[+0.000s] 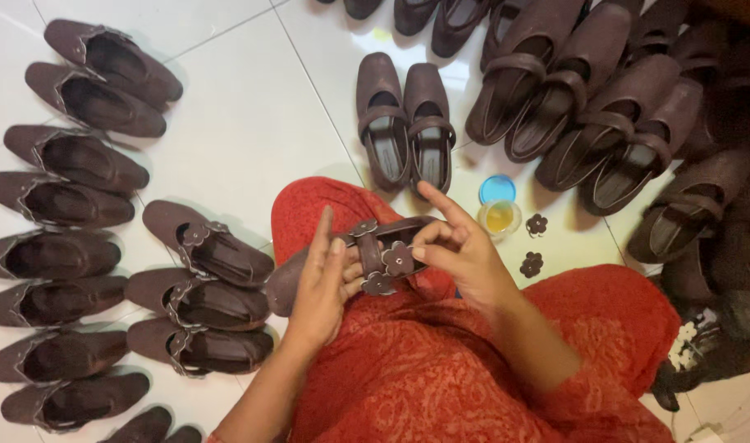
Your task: The person sits on the floor surrounded by brown shoes and applies small flower-shaped decorations to the straps of several shoes. They pick up each shoe, attach a decoration, and place it back down, repeating the process for multiple pairs.
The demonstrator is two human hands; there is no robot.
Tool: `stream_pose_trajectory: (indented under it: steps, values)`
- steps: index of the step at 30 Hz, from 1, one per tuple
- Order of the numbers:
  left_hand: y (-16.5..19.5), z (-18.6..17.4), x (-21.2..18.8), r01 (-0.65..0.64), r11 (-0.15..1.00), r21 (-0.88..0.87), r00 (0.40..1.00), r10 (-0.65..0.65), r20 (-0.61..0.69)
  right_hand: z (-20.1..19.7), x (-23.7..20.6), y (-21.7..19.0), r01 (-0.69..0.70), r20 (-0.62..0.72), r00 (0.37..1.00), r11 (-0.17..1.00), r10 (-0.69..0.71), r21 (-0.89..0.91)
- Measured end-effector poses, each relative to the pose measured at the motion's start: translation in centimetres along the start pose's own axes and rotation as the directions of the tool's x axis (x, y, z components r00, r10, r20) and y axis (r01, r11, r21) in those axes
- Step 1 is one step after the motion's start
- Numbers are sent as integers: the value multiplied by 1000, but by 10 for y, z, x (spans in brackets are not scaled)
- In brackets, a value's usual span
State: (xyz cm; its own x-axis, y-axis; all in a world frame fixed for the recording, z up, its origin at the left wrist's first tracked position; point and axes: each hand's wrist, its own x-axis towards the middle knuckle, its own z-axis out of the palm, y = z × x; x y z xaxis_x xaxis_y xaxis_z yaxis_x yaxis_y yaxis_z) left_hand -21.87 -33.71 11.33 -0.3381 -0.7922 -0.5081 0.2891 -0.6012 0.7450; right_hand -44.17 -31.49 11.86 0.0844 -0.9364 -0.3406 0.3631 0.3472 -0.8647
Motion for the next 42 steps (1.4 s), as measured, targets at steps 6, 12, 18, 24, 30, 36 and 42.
stream_pose_trajectory:
  steps: [6, 12, 18, 24, 30, 36, 42]
  values:
    - [-34, -15, -9, -48, 997, 54, 999, 47, 18, 10, 12, 13, -88, 62, 994, 996, 87, 10]
    - [-44, -16, -10, -83, 994, 65, 996, 81, 41, 16, 14, 15, -125, 61, 990, 990, 129, -61]
    - [-36, -9, -13, -57, 992, 108, 998, 56, 12, 17, 13, -3, -209, 88, 969, 956, 231, -208]
    - [-30, -3, -15, -60, 988, 141, 998, 60, 8, 21, 18, -11, -238, 91, 958, 928, 274, -286]
    - [-30, -2, -17, -85, 977, 195, 996, 82, 21, 19, 21, -6, -168, 162, 962, 945, 220, -280]
    - [-26, 0, -19, -40, 932, 360, 999, 49, -17, 19, 21, -8, -176, 162, 958, 931, 236, -319]
    - [-21, 7, -20, -59, 971, 233, 998, 56, 20, 24, 19, -11, -154, 137, 968, 932, 209, -328]
